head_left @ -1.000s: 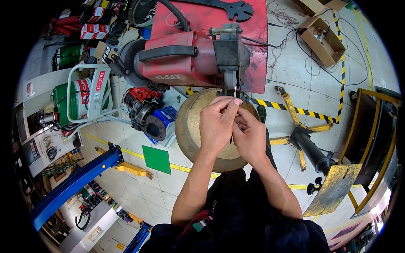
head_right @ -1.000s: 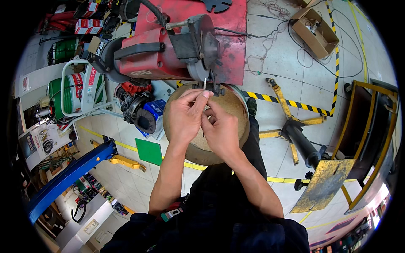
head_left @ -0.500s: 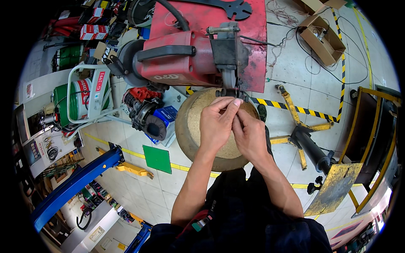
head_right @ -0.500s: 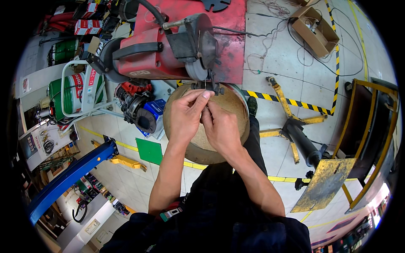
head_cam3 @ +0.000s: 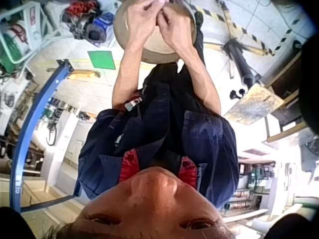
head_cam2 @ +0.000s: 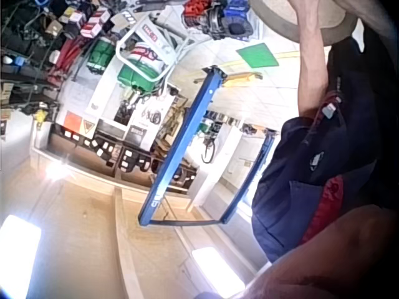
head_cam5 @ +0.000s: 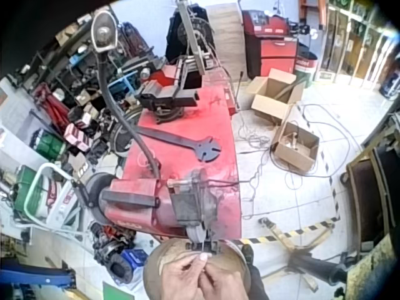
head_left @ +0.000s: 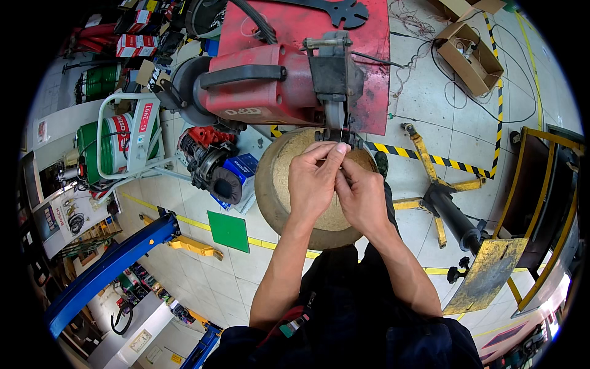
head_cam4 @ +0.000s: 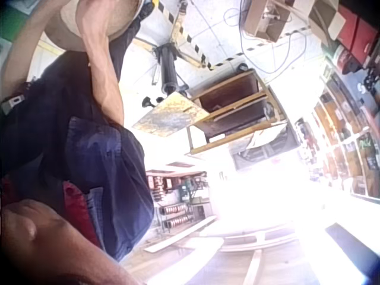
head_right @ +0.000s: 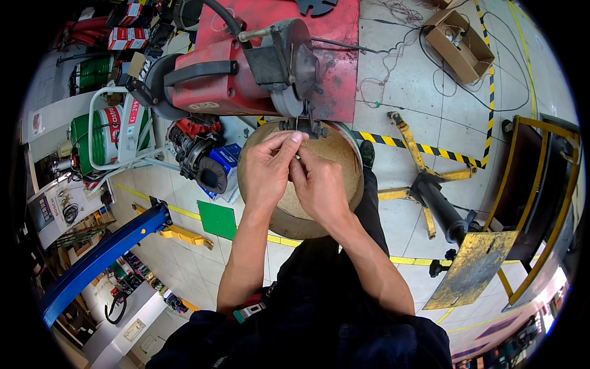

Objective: The person sharpens a thin metal rod using a bench grinder in a workshop. They repeatedly press the rod against the spinning wheel, rotate it, and inspect the edge between passes. The person walks briefly across the shop floor and returns to continue grinding.

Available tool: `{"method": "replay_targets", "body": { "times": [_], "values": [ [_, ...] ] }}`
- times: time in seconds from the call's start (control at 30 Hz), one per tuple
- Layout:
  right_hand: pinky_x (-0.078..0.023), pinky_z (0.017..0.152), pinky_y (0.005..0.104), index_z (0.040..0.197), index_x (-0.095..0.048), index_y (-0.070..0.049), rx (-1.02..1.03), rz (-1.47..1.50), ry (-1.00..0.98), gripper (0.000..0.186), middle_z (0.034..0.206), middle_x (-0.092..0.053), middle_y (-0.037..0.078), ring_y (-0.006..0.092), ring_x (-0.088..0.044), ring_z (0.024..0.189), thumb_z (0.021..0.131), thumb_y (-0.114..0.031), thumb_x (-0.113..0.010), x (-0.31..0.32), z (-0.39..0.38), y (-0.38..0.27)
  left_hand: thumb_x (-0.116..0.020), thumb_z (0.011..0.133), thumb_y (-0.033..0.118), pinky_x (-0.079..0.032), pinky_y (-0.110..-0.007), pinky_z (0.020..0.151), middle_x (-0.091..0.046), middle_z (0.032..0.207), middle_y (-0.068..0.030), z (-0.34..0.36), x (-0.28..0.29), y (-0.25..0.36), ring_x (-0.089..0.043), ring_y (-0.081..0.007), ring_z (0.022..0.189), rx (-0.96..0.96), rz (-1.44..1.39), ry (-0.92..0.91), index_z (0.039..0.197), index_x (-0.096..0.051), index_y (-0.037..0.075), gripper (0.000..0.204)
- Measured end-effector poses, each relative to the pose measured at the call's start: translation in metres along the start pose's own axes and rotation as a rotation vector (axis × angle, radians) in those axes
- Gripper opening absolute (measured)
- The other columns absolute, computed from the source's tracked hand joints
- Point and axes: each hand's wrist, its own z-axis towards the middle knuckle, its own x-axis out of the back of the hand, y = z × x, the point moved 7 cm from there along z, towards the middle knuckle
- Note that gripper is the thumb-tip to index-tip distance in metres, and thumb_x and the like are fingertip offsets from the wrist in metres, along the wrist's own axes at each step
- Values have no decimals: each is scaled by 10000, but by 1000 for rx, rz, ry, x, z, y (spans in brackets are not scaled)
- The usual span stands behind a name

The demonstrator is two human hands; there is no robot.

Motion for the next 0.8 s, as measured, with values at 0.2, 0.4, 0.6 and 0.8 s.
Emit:
{"method": "replay_targets", "body": {
  "times": [0.2,0.4,0.6,0.8],
  "values": [
    [-515,570,405,994,-653,24,-11,26,-2,120,747,-679,220,358,-696,652,928,-73,-627,0,1,-1,-681,967,191,-492,-248,742,-700,998,-90,0,1,4,-628,-115,841,-19,33,5,1004,-737,-70,270],
    [-520,567,393,993,-657,26,-36,3,-20,121,746,-684,213,347,-700,647,922,-68,-630,-1,1,1,-678,970,196,-489,-247,718,-702,979,-82,1,2,0,-619,-104,808,-51,5,8,999,-740,-64,270],
    [-509,559,386,970,-658,30,-18,42,-2,111,737,-678,212,331,-690,618,918,-66,-637,-1,0,1,-678,970,193,-487,-244,714,-698,967,-77,1,2,1,-616,-100,800,-60,4,15,995,-741,-62,265],
    [-511,566,379,967,-658,31,3,41,-17,109,716,-675,195,288,-682,604,932,-69,-630,0,-1,-3,-695,956,183,-486,-240,706,-689,966,-75,-2,2,3,-617,-101,806,-10,26,8,982,-736,-66,254]
  ]
}}
